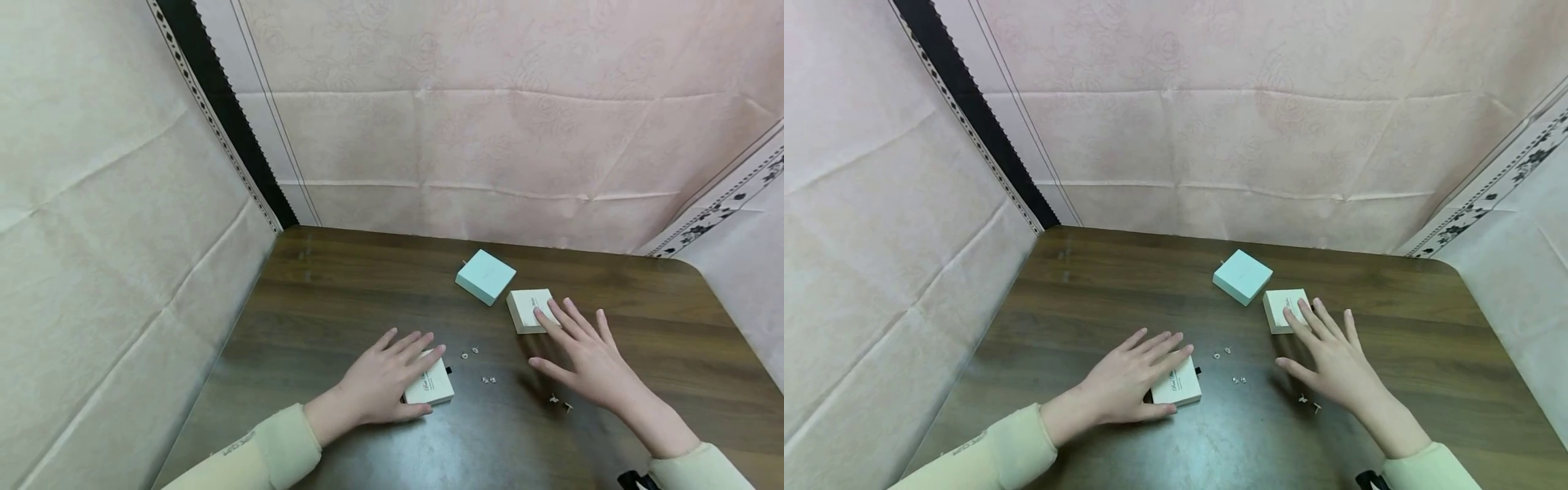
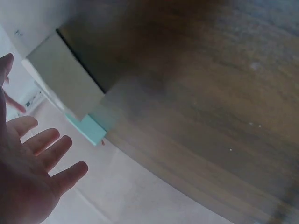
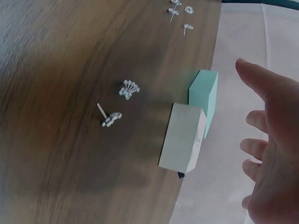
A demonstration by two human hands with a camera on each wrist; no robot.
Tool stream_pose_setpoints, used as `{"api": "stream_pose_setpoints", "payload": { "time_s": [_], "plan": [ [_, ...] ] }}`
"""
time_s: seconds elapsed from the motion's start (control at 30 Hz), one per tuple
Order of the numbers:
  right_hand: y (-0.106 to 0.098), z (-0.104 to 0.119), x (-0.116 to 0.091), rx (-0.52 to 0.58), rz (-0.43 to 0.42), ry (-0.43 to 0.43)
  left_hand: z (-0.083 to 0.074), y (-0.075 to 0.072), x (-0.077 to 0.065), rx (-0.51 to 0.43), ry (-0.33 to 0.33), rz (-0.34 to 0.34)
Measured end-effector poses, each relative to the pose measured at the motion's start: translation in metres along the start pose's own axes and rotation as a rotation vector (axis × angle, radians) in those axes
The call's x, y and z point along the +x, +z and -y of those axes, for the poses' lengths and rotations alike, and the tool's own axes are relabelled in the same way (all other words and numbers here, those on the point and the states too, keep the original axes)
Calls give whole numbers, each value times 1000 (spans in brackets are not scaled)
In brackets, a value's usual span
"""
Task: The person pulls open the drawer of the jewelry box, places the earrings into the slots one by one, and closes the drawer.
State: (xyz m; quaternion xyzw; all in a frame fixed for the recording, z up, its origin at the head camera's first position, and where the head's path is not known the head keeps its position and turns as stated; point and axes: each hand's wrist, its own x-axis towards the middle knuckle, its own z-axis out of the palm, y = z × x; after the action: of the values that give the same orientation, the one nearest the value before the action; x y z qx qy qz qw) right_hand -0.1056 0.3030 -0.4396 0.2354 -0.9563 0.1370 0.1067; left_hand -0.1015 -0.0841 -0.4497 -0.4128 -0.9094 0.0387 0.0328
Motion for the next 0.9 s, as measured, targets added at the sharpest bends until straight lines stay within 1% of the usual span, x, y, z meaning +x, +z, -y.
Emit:
{"api": "stream_pose_setpoints", "payload": {
  "time_s": [0.17, 0.4, 0.53, 0.8, 0.9],
  "plan": [
    [1, 8, -1, 16, 39, -4, -4, 5, -2, 46, 50, -23],
    [0, 12, 0, 36, 87, -20, -4, 12, -4, 112, 121, -92],
    [0, 14, -1, 60, 118, -22, -3, 15, -4, 152, 140, -101],
    [-1, 17, -3, 90, 152, -20, -4, 22, -5, 166, 170, -136],
    [-1, 17, -1, 107, 165, -22, -4, 23, -5, 183, 189, -137]
  ]
}}
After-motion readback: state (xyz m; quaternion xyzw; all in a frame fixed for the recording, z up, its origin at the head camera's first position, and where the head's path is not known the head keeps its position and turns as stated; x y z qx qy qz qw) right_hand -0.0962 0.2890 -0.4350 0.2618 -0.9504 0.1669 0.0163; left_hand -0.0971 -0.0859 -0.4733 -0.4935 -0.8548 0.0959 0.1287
